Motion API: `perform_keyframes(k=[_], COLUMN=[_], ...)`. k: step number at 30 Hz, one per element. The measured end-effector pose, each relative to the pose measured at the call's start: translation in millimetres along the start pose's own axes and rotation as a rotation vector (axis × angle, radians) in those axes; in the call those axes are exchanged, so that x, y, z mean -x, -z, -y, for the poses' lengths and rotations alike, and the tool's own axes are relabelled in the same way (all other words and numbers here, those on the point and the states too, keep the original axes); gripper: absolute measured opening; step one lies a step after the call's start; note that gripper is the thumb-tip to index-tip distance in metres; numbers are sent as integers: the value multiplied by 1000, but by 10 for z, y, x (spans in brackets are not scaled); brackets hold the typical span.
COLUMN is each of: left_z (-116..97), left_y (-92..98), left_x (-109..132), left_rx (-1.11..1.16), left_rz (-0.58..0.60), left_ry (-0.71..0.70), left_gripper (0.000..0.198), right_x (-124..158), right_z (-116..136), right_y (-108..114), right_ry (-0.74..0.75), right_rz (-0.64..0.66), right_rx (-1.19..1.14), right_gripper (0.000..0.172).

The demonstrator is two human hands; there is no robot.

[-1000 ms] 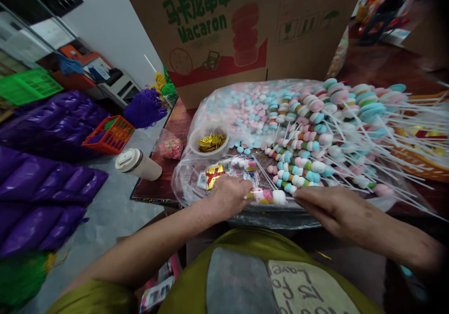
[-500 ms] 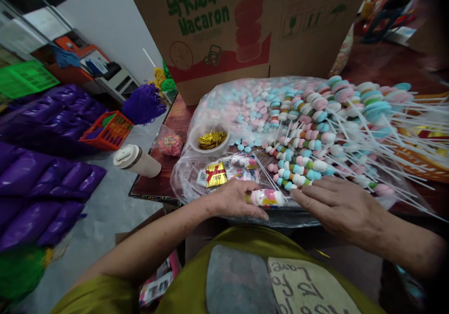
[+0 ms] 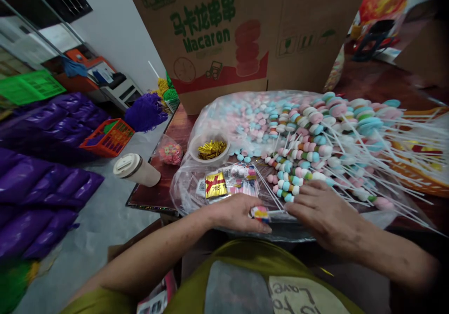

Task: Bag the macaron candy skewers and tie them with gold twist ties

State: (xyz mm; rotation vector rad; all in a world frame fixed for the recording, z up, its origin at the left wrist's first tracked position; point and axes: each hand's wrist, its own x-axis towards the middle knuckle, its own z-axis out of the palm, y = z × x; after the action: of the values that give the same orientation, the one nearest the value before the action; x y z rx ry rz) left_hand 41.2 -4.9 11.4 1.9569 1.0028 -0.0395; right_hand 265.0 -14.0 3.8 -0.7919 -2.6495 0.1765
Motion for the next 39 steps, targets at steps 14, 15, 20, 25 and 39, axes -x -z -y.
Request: perform_keyframes(k=[14, 15, 20, 25, 39], left_z=[193, 212, 250, 272, 241], left_y=[286, 266, -129, -345, -352], left_x=[187, 200, 84, 15, 126], left_rx=[481, 519, 721, 581, 586], left_rz=[13, 38, -204, -572, -731], left_ry=[-53, -24, 50, 29, 85], left_gripper=[29, 29, 34, 24, 32], right_x=[-189, -211, -397, -519, -556], right_z=[-92, -93, 31, 97, 567], right_y=[-57, -1, 55, -175, -709], right_ry=[-87, -80, -58, -86, -877], right_rz=[60, 78, 235, 290, -171], right_rx=[-185, -173, -97, -35, -1391], right_gripper=[27, 27, 24, 20, 38])
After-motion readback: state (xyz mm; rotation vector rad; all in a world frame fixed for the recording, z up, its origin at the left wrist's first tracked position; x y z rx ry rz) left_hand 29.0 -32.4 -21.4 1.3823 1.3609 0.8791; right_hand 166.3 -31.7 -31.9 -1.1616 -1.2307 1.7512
